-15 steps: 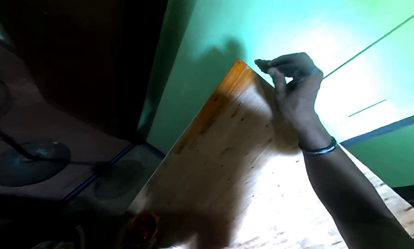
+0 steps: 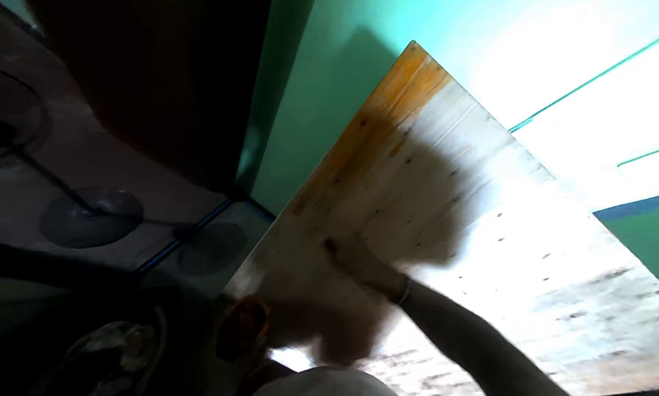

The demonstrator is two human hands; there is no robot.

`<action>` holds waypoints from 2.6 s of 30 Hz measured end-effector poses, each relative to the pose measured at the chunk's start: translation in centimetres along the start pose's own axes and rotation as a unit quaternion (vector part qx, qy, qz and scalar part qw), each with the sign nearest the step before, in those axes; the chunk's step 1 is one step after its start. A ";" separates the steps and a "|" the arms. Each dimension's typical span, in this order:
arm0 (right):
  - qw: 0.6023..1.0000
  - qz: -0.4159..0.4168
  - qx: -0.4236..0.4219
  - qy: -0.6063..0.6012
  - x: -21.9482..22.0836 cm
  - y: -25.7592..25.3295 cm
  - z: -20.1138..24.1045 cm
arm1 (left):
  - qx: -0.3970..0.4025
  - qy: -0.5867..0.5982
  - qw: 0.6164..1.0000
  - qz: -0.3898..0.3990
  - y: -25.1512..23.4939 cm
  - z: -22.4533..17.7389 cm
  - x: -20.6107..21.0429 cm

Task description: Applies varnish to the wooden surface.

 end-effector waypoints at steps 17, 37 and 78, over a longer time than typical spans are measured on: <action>0.898 -0.264 -0.137 0.324 -8.6 3.3 1.2 | 0.106 0.021 0.994 0.023 -0.9 -0.3 2.5; 0.929 -0.344 -0.058 -0.121 -12.3 11.5 4.7 | 0.293 0.078 0.951 0.065 -1.5 -15.9 5.6; 0.834 -0.492 0.043 -0.247 -14.5 11.1 -6.2 | 0.325 0.049 0.944 0.035 -4.7 -24.9 10.2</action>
Point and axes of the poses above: each hand's wrist, its own y-axis away from the middle knuckle, its own x-axis out of the palm, z = x × y, the point moved 8 cm from there along -y, towards the middle knuckle, and after that the axes turned 14 degrees about -x, right-handed, at the moved point
